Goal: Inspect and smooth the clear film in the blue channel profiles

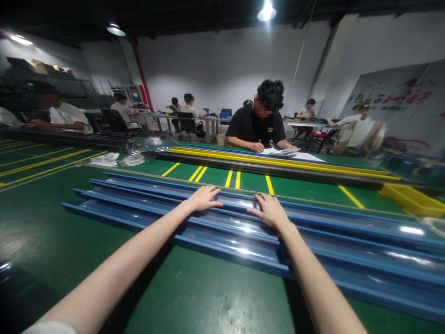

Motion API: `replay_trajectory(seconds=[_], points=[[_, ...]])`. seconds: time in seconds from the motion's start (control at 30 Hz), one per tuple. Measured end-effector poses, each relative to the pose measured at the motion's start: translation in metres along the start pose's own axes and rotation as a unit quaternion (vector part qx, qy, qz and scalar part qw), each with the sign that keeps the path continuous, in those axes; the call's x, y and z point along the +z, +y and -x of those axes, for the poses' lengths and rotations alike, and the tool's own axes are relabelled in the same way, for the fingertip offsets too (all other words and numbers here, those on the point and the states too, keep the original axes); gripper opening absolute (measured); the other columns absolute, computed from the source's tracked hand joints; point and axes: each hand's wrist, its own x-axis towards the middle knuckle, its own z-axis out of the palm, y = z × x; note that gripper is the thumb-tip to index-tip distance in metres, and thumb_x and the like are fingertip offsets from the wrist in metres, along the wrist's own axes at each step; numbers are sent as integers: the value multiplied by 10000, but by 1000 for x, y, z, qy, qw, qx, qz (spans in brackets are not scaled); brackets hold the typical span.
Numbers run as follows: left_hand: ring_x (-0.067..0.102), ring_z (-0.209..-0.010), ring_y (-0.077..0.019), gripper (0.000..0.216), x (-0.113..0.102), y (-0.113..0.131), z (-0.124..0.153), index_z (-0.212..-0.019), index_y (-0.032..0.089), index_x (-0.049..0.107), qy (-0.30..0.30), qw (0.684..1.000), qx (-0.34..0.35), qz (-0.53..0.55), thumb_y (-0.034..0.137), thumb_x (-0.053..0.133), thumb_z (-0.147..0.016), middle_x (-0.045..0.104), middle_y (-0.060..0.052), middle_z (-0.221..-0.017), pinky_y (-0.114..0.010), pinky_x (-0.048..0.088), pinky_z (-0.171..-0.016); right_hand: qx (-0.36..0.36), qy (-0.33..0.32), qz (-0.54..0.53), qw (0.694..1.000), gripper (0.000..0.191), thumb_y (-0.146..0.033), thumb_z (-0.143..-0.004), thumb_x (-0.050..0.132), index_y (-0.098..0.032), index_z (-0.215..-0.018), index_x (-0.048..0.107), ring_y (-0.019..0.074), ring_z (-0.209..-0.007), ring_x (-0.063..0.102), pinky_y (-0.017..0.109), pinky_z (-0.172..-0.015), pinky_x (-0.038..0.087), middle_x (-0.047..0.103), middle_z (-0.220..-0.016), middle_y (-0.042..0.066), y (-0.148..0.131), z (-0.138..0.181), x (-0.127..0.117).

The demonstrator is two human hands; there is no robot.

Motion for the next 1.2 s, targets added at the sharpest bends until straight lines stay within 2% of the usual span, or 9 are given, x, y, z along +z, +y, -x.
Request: replay_trajectory(seconds=[0.1,0.27,0.37,0.47,0.6,0.73,0.83,0.97,1.2], points=[[474,-976,-256,698,-1,3,4,-1217,142,409,50,996,36,-60,651,243,-770,517,-132,-1086,-351,331,-824,-23,40,53,998,667,-637,-770,246,-159,-1187,455,256,-992,470,363,-818,337,538,-1108,128,-2,6,-5],[489,-909,-274,722,-13,3,6,-1243,108,372,92,986,69,-119,634,183,-785,521,-166,-1018,-362,345,-747,-34,93,116,988,683,-625,-772,253,-112,-1163,477,261,-901,483,352,-764,332,566,-1008,160,-4,9,-20],[493,-895,-268,732,-34,-1,4,-1243,105,369,113,982,76,-134,640,182,-780,521,-170,-999,-353,345,-733,-38,123,135,982,658,-606,-783,257,-119,-1169,474,262,-893,479,355,-756,329,567,-1003,161,-6,6,-40],[505,-862,-257,744,-65,-3,11,-1237,108,380,140,975,85,-152,652,168,-776,537,-154,-953,-350,355,-720,-42,155,141,977,675,-608,-779,263,-101,-1176,466,278,-892,473,372,-743,334,559,-1011,184,-14,9,-66],[523,-834,-246,766,-103,4,41,-1224,102,401,182,963,98,-175,672,183,-762,550,-148,-915,-344,381,-702,-50,183,145,971,668,-596,-782,280,-92,-1186,453,286,-887,477,383,-738,343,552,-1019,191,-37,32,-100],[540,-807,-220,731,-123,18,87,-1189,102,439,189,960,120,-166,659,217,-770,565,-126,-885,-327,410,-696,-69,184,132,972,655,-597,-776,294,-114,-1188,454,276,-876,490,388,-744,359,553,-1030,181,-68,67,-119],[547,-794,-203,706,-124,27,121,-1164,92,459,183,964,128,-143,641,237,-779,569,-125,-874,-315,426,-688,-81,184,114,973,643,-605,-767,304,-136,-1173,473,272,-868,502,392,-748,371,568,-1006,167,-90,92,-121],[550,-798,-212,696,-111,34,157,-1160,98,467,168,970,130,-116,639,265,-773,573,-131,-874,-331,440,-691,-91,179,97,975,623,-608,-752,341,-148,-1140,504,271,-872,509,388,-751,381,580,-998,152,-116,115,-107],[567,-746,-215,692,-77,35,189,-1115,90,508,153,976,118,-102,645,294,-759,584,-127,-812,-337,454,-659,-95,159,79,979,603,-608,-754,340,-154,-1103,527,246,-838,516,361,-726,386,598,-956,130,-142,130,-73]])
